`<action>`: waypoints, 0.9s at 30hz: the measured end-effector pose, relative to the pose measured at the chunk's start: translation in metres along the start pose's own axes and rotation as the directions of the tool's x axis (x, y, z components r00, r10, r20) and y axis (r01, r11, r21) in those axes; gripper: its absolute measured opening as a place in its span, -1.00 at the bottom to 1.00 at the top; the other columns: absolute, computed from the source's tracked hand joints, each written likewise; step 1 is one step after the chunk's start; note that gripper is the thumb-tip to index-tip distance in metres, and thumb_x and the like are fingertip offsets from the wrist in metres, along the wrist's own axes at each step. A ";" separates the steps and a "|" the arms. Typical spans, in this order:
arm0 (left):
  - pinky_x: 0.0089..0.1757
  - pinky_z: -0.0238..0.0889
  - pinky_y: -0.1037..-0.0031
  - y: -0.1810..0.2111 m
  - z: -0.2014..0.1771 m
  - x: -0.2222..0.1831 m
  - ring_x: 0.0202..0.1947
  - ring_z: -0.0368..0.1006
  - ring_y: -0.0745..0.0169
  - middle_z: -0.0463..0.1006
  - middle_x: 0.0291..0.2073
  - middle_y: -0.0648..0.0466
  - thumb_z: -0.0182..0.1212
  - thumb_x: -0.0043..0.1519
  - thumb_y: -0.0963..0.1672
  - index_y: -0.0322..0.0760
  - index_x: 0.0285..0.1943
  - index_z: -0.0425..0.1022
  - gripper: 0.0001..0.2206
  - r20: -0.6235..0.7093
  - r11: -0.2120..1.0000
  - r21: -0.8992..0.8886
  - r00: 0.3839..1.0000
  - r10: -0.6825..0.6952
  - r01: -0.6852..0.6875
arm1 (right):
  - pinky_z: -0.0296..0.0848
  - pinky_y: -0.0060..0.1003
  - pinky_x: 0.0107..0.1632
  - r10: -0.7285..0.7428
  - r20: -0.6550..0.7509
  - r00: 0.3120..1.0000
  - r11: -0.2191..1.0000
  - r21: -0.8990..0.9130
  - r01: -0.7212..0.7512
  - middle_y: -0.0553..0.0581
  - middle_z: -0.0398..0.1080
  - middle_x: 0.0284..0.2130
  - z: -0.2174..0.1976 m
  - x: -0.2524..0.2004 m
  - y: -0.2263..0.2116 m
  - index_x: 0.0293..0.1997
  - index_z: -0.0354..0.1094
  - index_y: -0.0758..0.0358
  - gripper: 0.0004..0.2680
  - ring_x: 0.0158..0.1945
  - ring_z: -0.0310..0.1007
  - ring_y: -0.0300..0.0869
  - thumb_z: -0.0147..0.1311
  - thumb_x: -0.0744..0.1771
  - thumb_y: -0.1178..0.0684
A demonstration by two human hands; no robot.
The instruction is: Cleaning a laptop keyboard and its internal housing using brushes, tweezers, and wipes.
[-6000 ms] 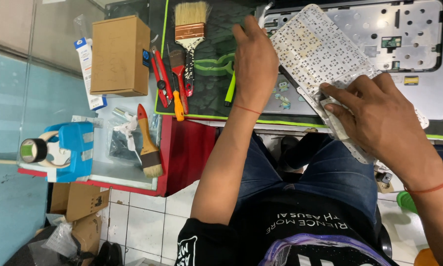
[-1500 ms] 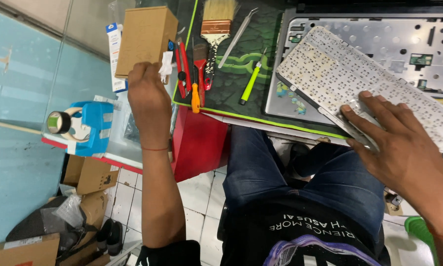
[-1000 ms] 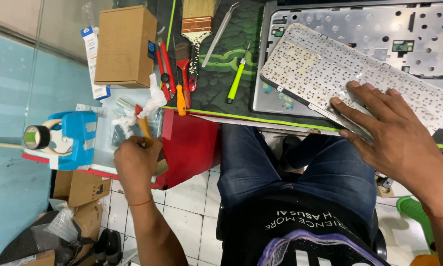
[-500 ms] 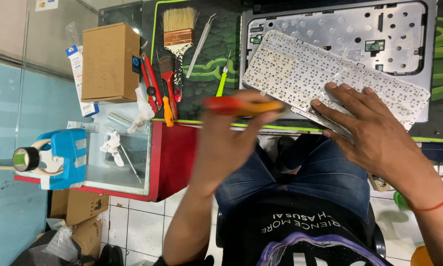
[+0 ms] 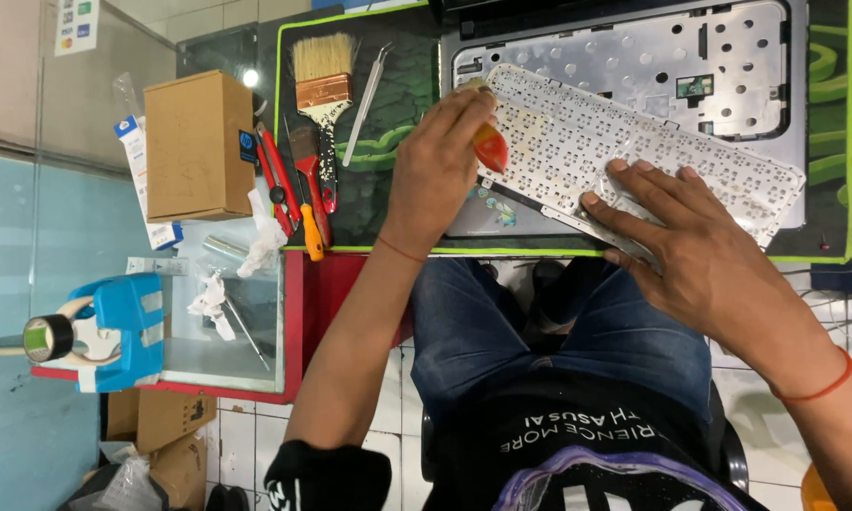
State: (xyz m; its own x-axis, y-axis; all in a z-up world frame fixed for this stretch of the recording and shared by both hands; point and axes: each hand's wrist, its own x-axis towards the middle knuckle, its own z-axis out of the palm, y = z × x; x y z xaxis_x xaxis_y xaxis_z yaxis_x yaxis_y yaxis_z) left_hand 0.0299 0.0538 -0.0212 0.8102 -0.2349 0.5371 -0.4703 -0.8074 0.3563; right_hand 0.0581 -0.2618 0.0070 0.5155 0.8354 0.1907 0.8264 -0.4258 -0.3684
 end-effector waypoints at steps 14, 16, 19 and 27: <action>0.25 0.87 0.23 0.010 0.043 -0.004 0.47 0.61 -0.24 0.51 0.47 -0.17 0.49 0.43 -0.37 -0.25 0.59 0.33 -0.41 0.057 0.984 -0.149 0.993 0.105 -0.095 | 0.18 0.35 0.65 -0.025 0.017 1.000 0.997 -0.069 0.026 0.43 0.23 0.63 0.008 0.000 0.003 0.32 0.50 0.23 -0.65 0.67 0.22 0.30 0.17 0.39 -0.06; 0.43 0.56 0.07 -0.027 0.030 0.013 0.48 0.53 -0.21 0.57 0.43 -0.16 0.54 0.40 -0.30 -0.27 0.52 0.44 -0.48 -0.054 0.994 0.060 0.995 -0.089 0.092 | 0.18 0.39 0.61 -0.008 -0.013 1.000 0.999 -0.041 0.007 0.33 0.22 0.65 0.003 0.001 0.000 0.65 0.27 0.00 -0.47 0.66 0.23 0.25 0.20 0.39 0.00; 0.41 0.57 -0.07 0.052 0.046 0.006 0.44 0.55 -0.30 0.55 0.38 -0.24 0.39 0.51 -0.29 -0.34 0.43 0.49 -0.67 0.094 0.981 -0.037 0.977 0.192 -0.189 | 0.10 0.24 0.71 -0.041 -0.008 0.999 0.994 -0.105 0.040 0.46 0.29 0.56 0.015 -0.008 0.010 0.47 0.39 0.22 -0.51 0.68 0.18 0.26 0.24 0.32 0.04; 0.45 0.44 -0.01 -0.025 0.025 0.033 0.46 0.50 -0.34 0.56 0.39 -0.28 0.40 0.40 -0.34 -0.39 0.43 0.47 -0.59 0.044 0.989 0.137 0.998 -0.055 0.048 | 0.17 0.29 0.64 -0.059 -0.030 0.998 0.992 -0.118 0.056 0.29 0.20 0.64 -0.015 -0.005 0.004 0.70 0.18 0.01 -0.44 0.67 0.20 0.17 0.12 0.41 -0.17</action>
State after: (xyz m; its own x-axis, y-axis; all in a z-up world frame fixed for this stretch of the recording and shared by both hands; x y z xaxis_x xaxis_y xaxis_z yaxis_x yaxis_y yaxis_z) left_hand 0.0770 0.0530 -0.0312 0.8493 -0.2141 0.4826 -0.3786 -0.8841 0.2740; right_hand 0.0624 -0.2727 0.0188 0.4720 0.8485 0.2394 0.8747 -0.4167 -0.2477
